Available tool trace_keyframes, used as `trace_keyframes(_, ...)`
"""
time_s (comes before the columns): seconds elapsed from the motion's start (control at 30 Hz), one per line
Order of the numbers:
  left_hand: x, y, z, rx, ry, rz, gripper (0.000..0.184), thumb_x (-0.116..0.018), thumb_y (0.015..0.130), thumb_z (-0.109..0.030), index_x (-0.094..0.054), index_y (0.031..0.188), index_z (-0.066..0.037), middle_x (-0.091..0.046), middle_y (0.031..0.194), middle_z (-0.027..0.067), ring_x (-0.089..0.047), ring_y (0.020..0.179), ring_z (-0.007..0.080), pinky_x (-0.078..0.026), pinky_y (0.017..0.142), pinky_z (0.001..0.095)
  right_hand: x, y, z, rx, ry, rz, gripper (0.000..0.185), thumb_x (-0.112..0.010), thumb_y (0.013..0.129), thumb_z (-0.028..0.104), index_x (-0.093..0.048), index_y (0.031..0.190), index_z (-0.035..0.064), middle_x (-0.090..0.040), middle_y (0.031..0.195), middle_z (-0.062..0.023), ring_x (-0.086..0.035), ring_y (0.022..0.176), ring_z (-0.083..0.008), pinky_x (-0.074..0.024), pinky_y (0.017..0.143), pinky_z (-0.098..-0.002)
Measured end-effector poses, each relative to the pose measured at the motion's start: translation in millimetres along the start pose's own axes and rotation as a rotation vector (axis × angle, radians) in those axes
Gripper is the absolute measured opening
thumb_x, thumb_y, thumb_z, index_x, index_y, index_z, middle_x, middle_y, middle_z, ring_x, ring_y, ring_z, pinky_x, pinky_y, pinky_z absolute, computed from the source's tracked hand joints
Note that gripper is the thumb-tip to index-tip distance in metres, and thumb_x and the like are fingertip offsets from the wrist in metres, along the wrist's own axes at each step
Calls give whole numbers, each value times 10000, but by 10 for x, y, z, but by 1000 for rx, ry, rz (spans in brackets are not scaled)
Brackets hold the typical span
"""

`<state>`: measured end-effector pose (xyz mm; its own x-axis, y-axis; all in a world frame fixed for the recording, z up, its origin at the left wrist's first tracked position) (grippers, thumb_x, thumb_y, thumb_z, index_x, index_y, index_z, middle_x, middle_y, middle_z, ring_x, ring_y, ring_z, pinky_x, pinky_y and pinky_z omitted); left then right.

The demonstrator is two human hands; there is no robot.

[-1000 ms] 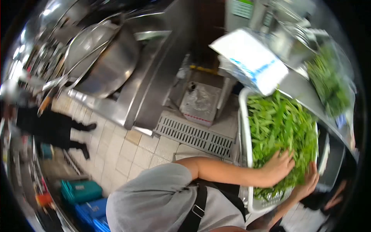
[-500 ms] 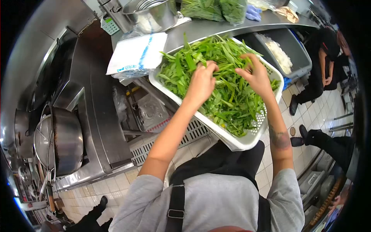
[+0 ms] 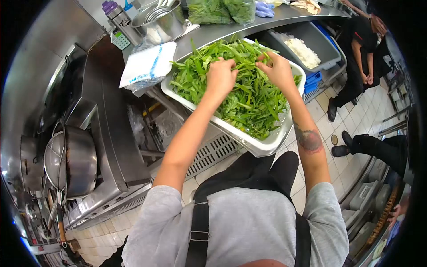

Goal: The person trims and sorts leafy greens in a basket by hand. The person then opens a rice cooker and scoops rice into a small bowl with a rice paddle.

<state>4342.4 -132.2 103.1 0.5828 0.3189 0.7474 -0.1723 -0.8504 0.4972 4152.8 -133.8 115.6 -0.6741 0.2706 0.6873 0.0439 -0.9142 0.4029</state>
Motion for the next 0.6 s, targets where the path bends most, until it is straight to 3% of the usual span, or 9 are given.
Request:
trace_keyframes(0.07,201,160,-22,0,-158,101,154,-710,710,-139,-661,819,-42,-653,790,124,-629,742,277,-504,703,378,-15,-77,-83,-27,59,1,299,-682,777,312,-653,896,40,-576,600,-134,-574,540,-271,-451,576,-383)
trace_keyframes(0.1,331,233,-41,13,-244,70,156,-726,688,-143,-671,793,-41,-663,714,123,-643,642,247,-508,666,335,-3,-139,-12,-76,100,76,308,-634,819,346,-662,878,45,-596,639,-144,-576,559,-252,-455,595,-370)
trace_keyframes(0.13,479,329,-61,70,-207,129,179,-737,685,-158,-671,795,-34,-665,721,111,-636,639,199,-496,635,313,-49,-181,-3,-89,218,142,314,-627,827,347,-662,915,48,-613,689,-152,-592,625,-238,-459,632,-354)
trace_keyframes(0.2,635,500,23,132,-286,173,191,-740,694,-176,-668,780,-21,-665,714,86,-614,623,156,-484,616,291,-238,-183,-31,23,358,186,324,-610,855,337,-636,969,34,-613,735,-94,-535,623,-158,-446,632,-312)
trace_keyframes(0.3,742,675,166,135,-454,213,199,-738,726,-165,-658,791,5,-639,709,50,-566,634,103,-457,584,259,-417,-132,78,101,377,179,355,-641,833,323,-607,1056,49,-635,800,-123,-591,667,-200,-468,667,-324)
trace_keyframes(0.43,963,792,260,137,-638,75,157,-687,811,-141,-608,860,-13,-590,726,2,-520,639,74,-416,570,214,-682,-25,40,44,89,255,475,-719,735,256,-554,1152,99,-637,940,-212,-607,904,-370,-479,779,-446)
trace_keyframes(0.6,1457,950,311,113,-1102,-121,137,-664,832,-125,-593,898,-28,-595,759,16,-525,632,83,-416,584,217,-761,-52,78,80,-38,225,444,-715,715,193,-562,1119,88,-639,900,-213,-608,875,-389,-486,768,-459)
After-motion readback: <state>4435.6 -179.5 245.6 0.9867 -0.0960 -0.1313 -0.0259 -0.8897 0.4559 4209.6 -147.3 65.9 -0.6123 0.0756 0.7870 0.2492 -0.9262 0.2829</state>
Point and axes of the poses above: each hand's wrist, its own y-axis towards the middle knuckle, its own x-axis out of the back of the hand, z = x × y, the point moved 2 cm from there along y, towards the middle knuckle
